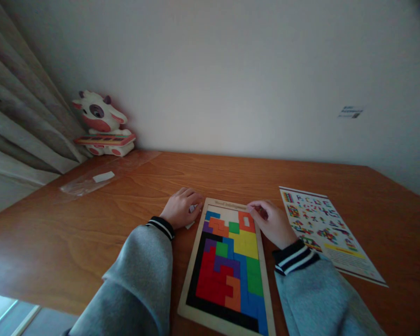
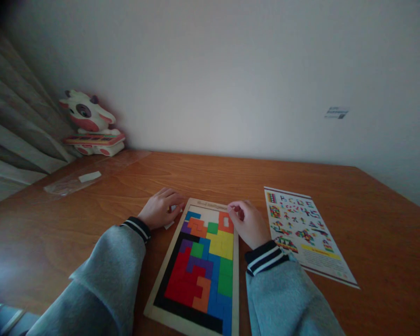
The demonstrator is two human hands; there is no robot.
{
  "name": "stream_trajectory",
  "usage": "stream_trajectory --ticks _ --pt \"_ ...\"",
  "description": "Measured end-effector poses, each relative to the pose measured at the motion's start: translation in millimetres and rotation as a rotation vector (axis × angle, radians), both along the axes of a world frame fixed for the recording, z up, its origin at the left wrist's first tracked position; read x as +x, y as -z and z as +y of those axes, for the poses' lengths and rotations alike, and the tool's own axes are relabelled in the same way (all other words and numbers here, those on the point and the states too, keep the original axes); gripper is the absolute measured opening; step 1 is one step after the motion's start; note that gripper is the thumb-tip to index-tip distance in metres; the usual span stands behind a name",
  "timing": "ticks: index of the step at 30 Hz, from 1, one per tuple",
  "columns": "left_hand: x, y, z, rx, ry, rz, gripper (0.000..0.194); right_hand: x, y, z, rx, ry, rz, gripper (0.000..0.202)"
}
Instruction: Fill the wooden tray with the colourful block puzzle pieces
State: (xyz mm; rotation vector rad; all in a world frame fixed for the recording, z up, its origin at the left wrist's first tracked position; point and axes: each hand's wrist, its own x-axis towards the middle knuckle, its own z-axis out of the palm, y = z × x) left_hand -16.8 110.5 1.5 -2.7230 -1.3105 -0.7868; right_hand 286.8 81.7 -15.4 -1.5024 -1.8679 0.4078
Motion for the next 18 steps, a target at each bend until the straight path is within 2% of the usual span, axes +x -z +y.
stream_trajectory --ticks 4,9,13,18 --pt "-7 -1.6 1 -0.041 -0.012 0.080 0.014 0 7.0 1 -0.014 0.052 -0.036 0.032" --pt "-2 -1.3 -1 -0.044 -0.069 0.132 0.016 -15 10.6 -2 -0.024 0.166 -0.092 0.047" --pt "-2 -2.0 0 -0.049 -0.196 0.172 0.019 -21 11.0 -3 -0.028 0.185 -0.124 0.040" --pt "-3 -2.3 -2 -0.075 -0.249 0.193 0.025 -18 13.8 0 -0.035 0.169 -0.062 0.037"
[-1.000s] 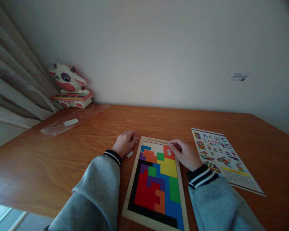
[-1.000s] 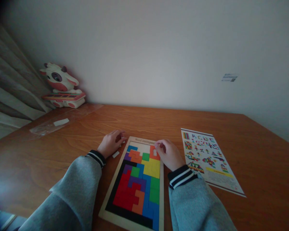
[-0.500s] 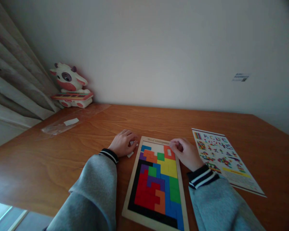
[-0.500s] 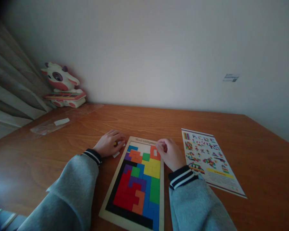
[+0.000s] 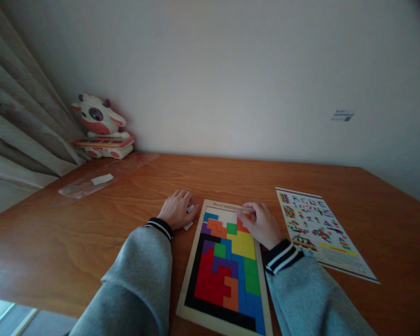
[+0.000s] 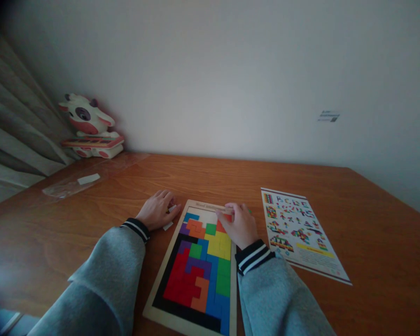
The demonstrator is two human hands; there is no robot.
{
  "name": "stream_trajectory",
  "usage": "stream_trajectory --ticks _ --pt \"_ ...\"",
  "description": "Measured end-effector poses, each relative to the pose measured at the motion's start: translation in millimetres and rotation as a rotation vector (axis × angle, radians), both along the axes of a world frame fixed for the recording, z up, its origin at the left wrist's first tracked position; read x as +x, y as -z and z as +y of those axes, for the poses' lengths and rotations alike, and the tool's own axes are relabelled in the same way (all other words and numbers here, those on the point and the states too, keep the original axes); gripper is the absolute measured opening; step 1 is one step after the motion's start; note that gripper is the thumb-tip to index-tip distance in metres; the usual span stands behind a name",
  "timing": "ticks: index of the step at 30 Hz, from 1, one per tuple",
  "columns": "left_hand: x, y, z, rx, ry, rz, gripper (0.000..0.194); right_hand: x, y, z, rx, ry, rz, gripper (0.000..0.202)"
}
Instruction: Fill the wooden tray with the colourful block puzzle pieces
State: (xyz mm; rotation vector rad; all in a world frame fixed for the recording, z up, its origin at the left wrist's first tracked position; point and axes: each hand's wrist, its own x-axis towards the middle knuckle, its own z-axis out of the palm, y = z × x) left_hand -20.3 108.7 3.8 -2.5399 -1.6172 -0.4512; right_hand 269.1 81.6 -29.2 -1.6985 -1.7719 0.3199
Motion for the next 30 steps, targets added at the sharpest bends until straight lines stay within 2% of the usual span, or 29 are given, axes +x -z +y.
stream_trajectory --ticks 5,11,16,23,27,30 --pt "-2 -0.9 -1 -0.004 0.039 -0.010 0.030 3 3.2 4 0.011 0.005 0.087 0.047" --pt "-8 0.8 4 -0.038 0.206 -0.093 0.023 4 3.9 5 0.016 -0.011 0.131 0.050" --pt "-12 6.2 8 -0.025 0.217 -0.116 0.024 4 3.9 4 0.024 -0.021 0.151 0.047" --pt "-12 13.9 9 0.111 0.198 -0.105 0.022 4 -0.5 4 0.059 -0.028 0.174 0.044" --pt "2 14.5 2 0.092 0.208 -0.320 0.023 0 -9.4 0 0.092 -0.070 0.182 0.040" --pt "24 11.4 -10 0.016 0.226 -0.590 0.018 -8 -17.7 -7 0.069 -0.204 0.189 0.034"
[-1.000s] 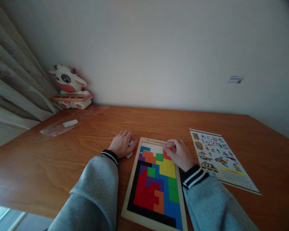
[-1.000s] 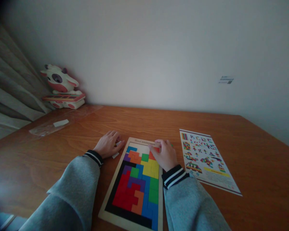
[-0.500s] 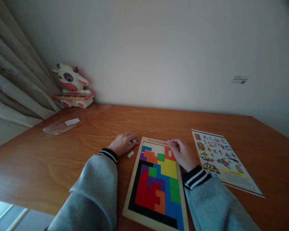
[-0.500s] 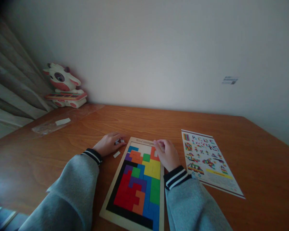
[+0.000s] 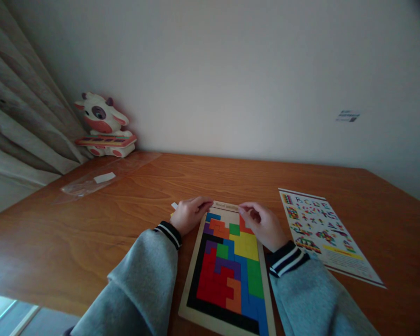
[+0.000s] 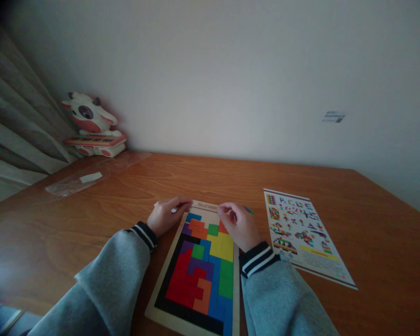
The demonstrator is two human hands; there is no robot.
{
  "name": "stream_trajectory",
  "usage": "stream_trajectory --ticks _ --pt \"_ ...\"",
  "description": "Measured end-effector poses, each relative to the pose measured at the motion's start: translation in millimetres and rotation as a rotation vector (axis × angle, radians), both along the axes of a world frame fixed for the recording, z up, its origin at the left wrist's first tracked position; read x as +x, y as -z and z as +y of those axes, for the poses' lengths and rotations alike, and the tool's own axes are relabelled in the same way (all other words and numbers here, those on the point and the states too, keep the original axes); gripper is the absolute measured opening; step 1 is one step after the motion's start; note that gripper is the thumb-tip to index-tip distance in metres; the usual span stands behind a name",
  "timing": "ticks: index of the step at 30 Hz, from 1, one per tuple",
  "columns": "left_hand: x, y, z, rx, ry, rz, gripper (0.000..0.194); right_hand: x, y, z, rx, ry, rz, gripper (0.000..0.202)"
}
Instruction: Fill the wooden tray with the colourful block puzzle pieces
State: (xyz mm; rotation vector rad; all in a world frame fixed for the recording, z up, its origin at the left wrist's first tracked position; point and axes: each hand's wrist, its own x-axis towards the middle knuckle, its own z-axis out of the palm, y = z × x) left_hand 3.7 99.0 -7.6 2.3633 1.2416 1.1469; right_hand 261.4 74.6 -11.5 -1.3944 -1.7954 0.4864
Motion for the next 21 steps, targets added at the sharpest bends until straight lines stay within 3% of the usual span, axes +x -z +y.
stream_trajectory --ticks 4,9,16,21 --pt "27 -3.9 -16 -0.107 0.166 -0.240 0.017 -11 -6.5 -8 -0.016 -0.208 0.007 0.029" --pt "38 -3.3 -24 -0.210 0.287 -0.340 0.020 -13 -6.8 -10 -0.031 -0.270 0.073 0.026" --pt "38 -8.9 -24 -0.132 0.279 -0.354 0.024 -17 -12.6 -13 -0.091 -0.287 0.097 0.022" --pt "29 -11.7 -19 0.030 0.239 -0.098 0.021 -3 -8.4 -6 -0.107 -0.180 0.129 0.028"
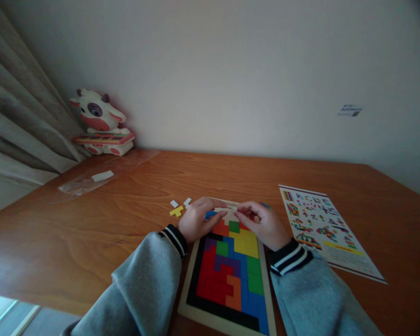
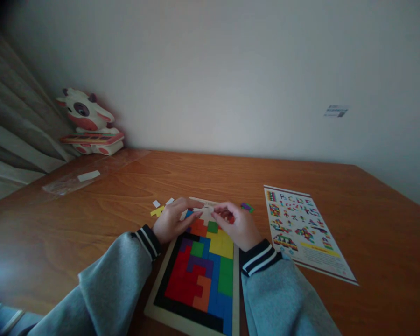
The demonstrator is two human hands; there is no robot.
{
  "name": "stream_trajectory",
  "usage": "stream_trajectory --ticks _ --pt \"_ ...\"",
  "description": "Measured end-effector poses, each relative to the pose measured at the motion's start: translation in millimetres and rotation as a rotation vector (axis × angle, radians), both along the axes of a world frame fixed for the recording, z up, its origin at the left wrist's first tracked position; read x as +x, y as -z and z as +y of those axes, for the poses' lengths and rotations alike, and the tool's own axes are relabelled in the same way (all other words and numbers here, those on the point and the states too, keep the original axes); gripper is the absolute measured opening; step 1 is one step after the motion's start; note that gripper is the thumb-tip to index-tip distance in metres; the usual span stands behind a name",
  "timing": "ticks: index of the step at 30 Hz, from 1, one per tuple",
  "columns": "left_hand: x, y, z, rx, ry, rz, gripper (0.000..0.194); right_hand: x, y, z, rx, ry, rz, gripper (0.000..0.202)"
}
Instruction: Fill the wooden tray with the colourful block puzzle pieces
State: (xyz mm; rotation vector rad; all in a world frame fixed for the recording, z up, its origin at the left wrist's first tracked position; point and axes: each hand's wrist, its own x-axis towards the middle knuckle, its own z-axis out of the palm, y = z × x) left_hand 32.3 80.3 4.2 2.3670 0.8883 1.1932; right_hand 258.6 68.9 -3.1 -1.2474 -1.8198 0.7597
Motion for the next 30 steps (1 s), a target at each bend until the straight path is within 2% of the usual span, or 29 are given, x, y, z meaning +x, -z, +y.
stream_trajectory --ticks 3,5,8,14,24,27,30 --pt "-6 1.9 4 0.062 0.028 0.230 0.023 17 4.9 8 -0.036 0.060 0.002 0.038" --pt "-8 3.6 6 0.063 0.050 0.343 0.025 28 7.6 13 -0.045 0.080 -0.032 0.033" --pt "-9 5.6 6 0.053 0.051 0.411 0.028 37 10.6 15 -0.067 0.084 -0.062 0.028" --pt "-9 7.8 7 0.085 0.026 0.439 0.026 38 14.0 15 -0.095 0.050 -0.145 0.028" --pt "-8 3.6 6 0.091 0.040 0.432 0.024 40 17.1 17 -0.025 0.039 -0.243 0.031" --pt "-6 1.5 5 0.094 0.075 0.376 0.023 39 18.1 17 -0.025 0.045 -0.247 0.032" --pt "-4 1.2 3 0.090 0.166 0.333 0.024 38 18.9 18 -0.025 0.055 -0.244 0.032"
